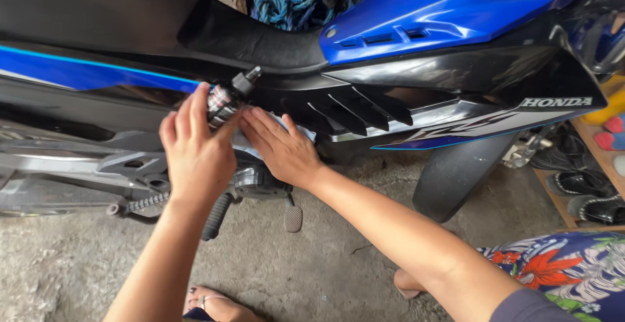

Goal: The person cleans a blue and black Honda motorcycle by spraying a liquid from a bottle onto the body panels and wiping them with a cloth. The person cleans the side fairing, the area under the seat, and the rear section of the bike.

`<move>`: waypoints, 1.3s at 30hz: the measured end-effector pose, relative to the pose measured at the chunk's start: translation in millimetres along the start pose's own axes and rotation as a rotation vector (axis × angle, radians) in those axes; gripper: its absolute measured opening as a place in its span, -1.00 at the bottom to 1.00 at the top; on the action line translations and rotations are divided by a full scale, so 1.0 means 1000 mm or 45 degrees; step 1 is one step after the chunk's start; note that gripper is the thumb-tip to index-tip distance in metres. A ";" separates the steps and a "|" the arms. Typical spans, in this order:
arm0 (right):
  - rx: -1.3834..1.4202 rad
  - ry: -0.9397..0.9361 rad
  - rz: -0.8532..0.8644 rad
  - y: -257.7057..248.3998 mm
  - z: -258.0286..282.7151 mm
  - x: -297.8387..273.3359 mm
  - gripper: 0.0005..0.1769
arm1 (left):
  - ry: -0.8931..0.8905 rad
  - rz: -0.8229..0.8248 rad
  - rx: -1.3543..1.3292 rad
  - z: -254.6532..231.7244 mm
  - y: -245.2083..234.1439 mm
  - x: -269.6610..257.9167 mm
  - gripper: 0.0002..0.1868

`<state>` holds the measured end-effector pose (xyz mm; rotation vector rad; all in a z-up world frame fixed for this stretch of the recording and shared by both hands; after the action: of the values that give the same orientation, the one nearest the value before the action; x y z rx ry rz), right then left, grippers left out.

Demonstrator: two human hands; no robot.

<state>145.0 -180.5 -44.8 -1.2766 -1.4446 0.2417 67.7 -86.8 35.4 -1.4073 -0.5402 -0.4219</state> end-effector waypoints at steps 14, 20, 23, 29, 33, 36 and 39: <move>0.538 1.283 -0.588 0.013 -0.149 -0.232 -0.11 | -0.035 0.129 -0.093 0.008 -0.003 -0.002 -0.49; 0.084 1.384 -0.934 -0.122 -0.269 -0.246 -0.30 | -0.065 0.055 -0.098 0.007 -0.002 0.003 -0.59; 0.141 1.300 -1.000 -0.135 -0.265 -0.224 -0.28 | -0.098 0.015 -0.112 0.004 -0.002 0.006 -0.62; 0.175 0.974 -0.416 -0.040 -0.146 -0.167 -0.14 | -0.155 -0.027 -0.156 -0.008 -0.002 0.013 -0.69; -0.072 0.553 -0.001 0.021 -0.092 -0.161 -0.42 | -0.100 -0.078 -0.038 -0.016 -0.010 0.021 -0.73; -0.045 0.514 0.034 0.008 -0.120 -0.181 -0.39 | -0.092 -0.139 -0.054 -0.019 -0.014 0.027 -0.75; 0.061 0.617 -0.264 -0.061 -0.186 -0.199 -0.22 | -0.120 -0.200 -0.051 -0.024 -0.017 0.037 -0.64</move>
<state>216.6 -450.7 -51.9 -1.0457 -1.1306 -0.1641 90.1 -111.2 69.1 -1.4331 -0.7258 -0.4963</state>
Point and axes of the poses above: each hand's wrist, its own x-axis towards the middle knuckle, its own y-axis out of the palm, z = x × y, the point moved 8 cm from there along x, towards the middle knuckle, and after that the axes turned 9 degrees about z, right-handed, at the moved point
